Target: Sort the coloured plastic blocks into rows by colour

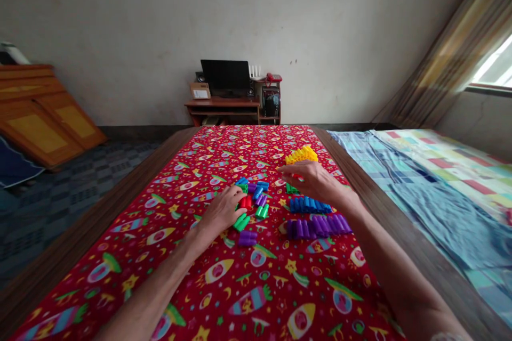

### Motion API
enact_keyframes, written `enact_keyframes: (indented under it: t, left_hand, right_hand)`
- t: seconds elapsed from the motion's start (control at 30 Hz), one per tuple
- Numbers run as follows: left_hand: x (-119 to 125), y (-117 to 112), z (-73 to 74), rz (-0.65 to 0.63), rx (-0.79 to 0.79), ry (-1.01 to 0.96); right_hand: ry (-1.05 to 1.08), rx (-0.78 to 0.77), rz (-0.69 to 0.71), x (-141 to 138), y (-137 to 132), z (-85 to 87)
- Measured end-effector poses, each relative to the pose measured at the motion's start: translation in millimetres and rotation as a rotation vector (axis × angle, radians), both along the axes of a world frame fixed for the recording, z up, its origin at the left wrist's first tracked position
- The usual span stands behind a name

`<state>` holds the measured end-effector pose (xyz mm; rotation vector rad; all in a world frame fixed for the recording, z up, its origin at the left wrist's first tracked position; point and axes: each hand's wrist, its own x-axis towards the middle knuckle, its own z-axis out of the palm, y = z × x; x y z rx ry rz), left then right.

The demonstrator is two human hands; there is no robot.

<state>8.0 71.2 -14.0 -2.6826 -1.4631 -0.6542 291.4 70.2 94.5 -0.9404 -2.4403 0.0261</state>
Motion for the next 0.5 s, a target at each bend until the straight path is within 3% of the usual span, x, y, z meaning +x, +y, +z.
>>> enact_keyframes:
  t: [0.1,0.27,0.33,0.5]
  left_hand:
    - [6,-4,3.4,-0.012,0.049,-0.013]
    - [13,-5,7.1,0.019,0.056,-0.136]
    - [17,-7,13.0,0.012,-0.055,-0.286]
    - [34,-22,35.2,0.076,-0.537,-0.84]
  right_hand:
    - [0.006,-0.018,0.069,-16,-9,-4.5]
    - [-0.098,-0.016,0.084,-36,-7,-27.0]
    - [-0.149,0.013,0.087,-45,-9,-36.0]
    - [-0.124,0.051,0.07,-61,-17,-48.4]
